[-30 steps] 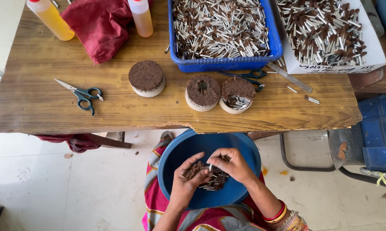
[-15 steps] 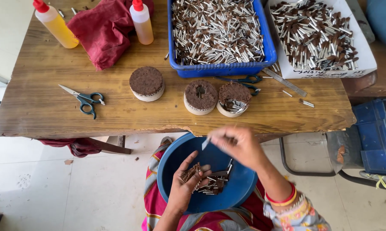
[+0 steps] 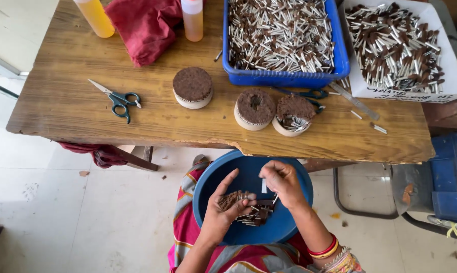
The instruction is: Sorting small metal or plastic pins and trimming them using scissors to fit into a mold.
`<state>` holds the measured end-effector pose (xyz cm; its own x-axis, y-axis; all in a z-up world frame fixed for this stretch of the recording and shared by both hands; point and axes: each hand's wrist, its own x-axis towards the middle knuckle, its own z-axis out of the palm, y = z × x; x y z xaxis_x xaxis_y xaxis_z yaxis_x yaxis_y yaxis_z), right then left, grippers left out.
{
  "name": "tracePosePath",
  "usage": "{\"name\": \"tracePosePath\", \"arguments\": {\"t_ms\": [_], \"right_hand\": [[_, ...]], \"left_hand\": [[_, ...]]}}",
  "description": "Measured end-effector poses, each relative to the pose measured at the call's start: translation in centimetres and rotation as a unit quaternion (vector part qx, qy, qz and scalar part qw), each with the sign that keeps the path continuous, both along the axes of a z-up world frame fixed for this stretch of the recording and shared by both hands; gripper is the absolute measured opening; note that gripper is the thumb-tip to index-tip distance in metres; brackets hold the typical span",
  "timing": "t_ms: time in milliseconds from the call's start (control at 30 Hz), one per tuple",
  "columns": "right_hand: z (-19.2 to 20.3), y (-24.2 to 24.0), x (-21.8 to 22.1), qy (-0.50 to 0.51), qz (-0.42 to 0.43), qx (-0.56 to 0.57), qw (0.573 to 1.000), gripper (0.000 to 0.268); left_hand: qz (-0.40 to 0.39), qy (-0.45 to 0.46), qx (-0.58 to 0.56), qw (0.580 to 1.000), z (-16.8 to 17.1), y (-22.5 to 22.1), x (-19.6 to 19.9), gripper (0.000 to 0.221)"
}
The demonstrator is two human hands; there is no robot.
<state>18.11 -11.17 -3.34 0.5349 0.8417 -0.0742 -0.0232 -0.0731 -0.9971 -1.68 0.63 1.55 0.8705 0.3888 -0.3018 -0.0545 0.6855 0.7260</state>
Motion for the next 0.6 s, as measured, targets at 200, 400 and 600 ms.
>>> {"name": "tracePosePath", "arguments": {"t_ms": [200, 400, 600], "right_hand": [[0.7, -0.1, -1.1, 0.041, 0.136, 0.002, 0.990, 0.018], [2.5, 0.4, -0.5, 0.045, 0.120, -0.040, 0.991, 0.024], [-0.2, -0.1, 0.5, 0.079, 0.007, 0.001, 0.997, 0.026]], "left_hand": [[0.008, 0.017, 0.002, 1.000, 0.0, 0.1, 0.7, 0.077], [-0.006, 0.007, -0.018, 1.000, -0.5, 0.0, 0.8, 0.076], [-0.014, 0.024, -0.010, 1.000, -0.4, -0.2, 0.8, 0.076]]}}
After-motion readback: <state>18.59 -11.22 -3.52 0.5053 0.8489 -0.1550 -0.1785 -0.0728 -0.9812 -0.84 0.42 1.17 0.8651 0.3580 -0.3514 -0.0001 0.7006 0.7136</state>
